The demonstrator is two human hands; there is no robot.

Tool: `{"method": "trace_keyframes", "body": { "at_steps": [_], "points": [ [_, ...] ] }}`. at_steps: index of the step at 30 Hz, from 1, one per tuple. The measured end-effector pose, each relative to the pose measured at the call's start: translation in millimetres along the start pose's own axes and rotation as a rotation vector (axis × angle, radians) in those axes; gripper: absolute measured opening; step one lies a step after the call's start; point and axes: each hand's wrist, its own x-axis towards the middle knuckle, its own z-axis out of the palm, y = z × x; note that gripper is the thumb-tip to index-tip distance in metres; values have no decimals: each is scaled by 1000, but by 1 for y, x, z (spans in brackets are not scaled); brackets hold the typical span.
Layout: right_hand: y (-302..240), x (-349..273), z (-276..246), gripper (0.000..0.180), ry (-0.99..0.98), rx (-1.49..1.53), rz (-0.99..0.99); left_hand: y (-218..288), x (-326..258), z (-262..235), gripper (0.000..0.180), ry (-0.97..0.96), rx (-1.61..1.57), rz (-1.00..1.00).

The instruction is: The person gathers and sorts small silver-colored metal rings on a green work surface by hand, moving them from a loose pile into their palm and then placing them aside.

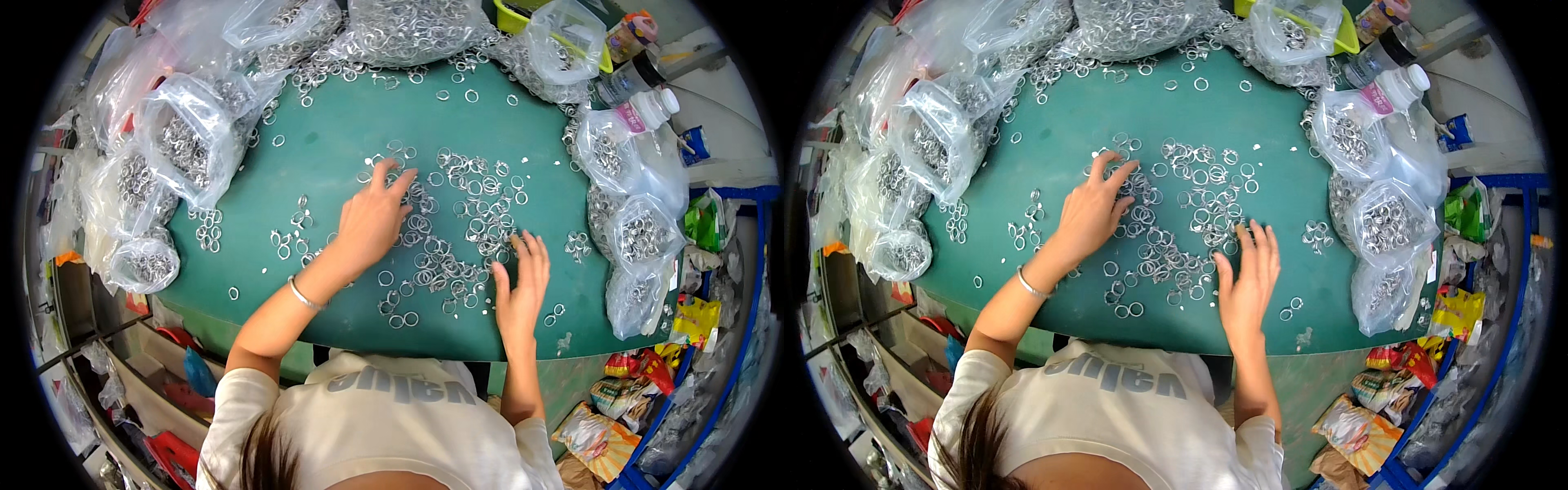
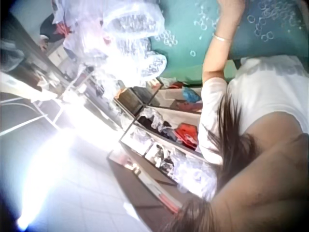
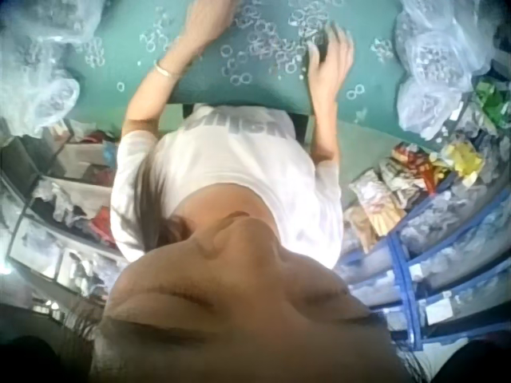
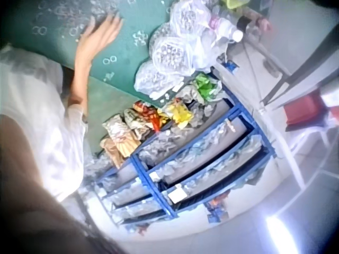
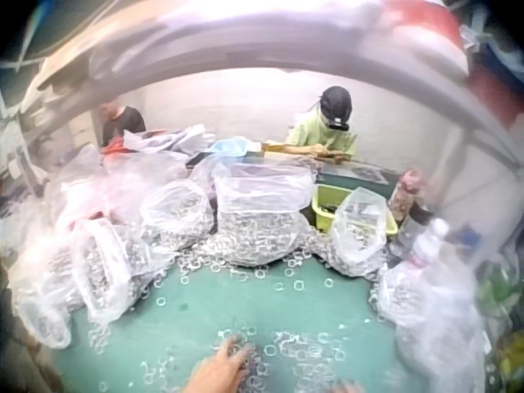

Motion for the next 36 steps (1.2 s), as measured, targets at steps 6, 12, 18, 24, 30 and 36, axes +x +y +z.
{"method": "trace_keyframes", "body": {
  "at_steps": [6,12,18,24,30,36],
  "points": [
    [-26,-8,9,55,-303,-36,-196,9,-24,5,28,-175,12,174],
    [1,2,-2,38,-83,210,-166,14,-32,-23,28,-218,-93,55],
    [-10,28,9,47,-292,66,-225,-3,-1,2,25,-87,23,28],
    [15,22,-1,25,-160,74,-232,-5,-24,-14,28,68,82,-108],
    [7,8,-8,24,58,104,-30,14,-58,-27,28,-111,-340,-95],
    [-12,-3,0,29,-74,-34,-186,23,-84,-8,28,-81,-279,-25]
  ]
}}
